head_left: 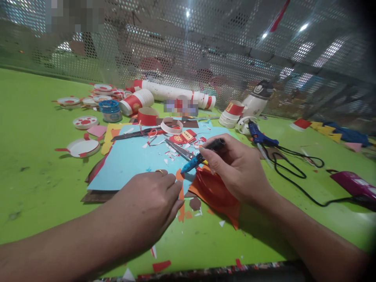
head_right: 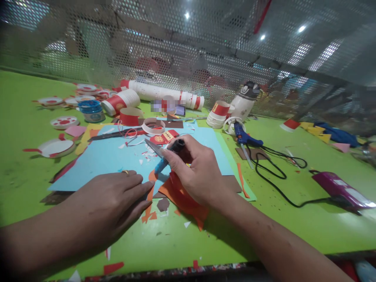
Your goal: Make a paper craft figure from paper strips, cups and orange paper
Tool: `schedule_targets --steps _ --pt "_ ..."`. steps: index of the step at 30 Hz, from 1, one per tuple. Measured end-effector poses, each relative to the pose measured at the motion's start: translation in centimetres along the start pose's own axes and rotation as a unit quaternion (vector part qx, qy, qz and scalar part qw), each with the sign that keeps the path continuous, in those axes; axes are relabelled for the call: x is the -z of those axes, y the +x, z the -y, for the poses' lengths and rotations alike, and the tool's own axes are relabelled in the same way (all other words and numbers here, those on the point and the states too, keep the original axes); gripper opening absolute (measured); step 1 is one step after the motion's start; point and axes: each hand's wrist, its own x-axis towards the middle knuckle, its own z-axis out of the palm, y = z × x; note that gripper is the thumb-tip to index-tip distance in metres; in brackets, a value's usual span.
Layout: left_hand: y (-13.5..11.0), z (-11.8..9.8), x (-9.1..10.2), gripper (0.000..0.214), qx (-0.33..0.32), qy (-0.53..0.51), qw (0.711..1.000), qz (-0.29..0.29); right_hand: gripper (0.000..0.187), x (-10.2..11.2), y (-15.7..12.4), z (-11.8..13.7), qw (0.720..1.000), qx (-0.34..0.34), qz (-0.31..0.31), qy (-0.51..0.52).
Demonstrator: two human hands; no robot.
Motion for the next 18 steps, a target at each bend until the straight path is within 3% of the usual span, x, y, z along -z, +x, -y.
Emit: schedule_targets --steps 6,13,18 --pt "-0.2 0.0 0.0 0.029 0.008 -0.013 1.0 0.011 0.01 0.3 0.0 0.7 0.999 -0.009 -0.019 0.039" --pt "0.0 0.0 0.1 0.03 0.02 -0.019 0.999 0.029 0.011 1.5 -0.4 2.0 0.984 -0.002 -0.146 0.101" --pt "0.0 0.0 0.1 0.028 0.012 -0.016 1.0 0.02 0.011 0.7 -0.7 1.7 0.991 0.0 -0.109 0.079"
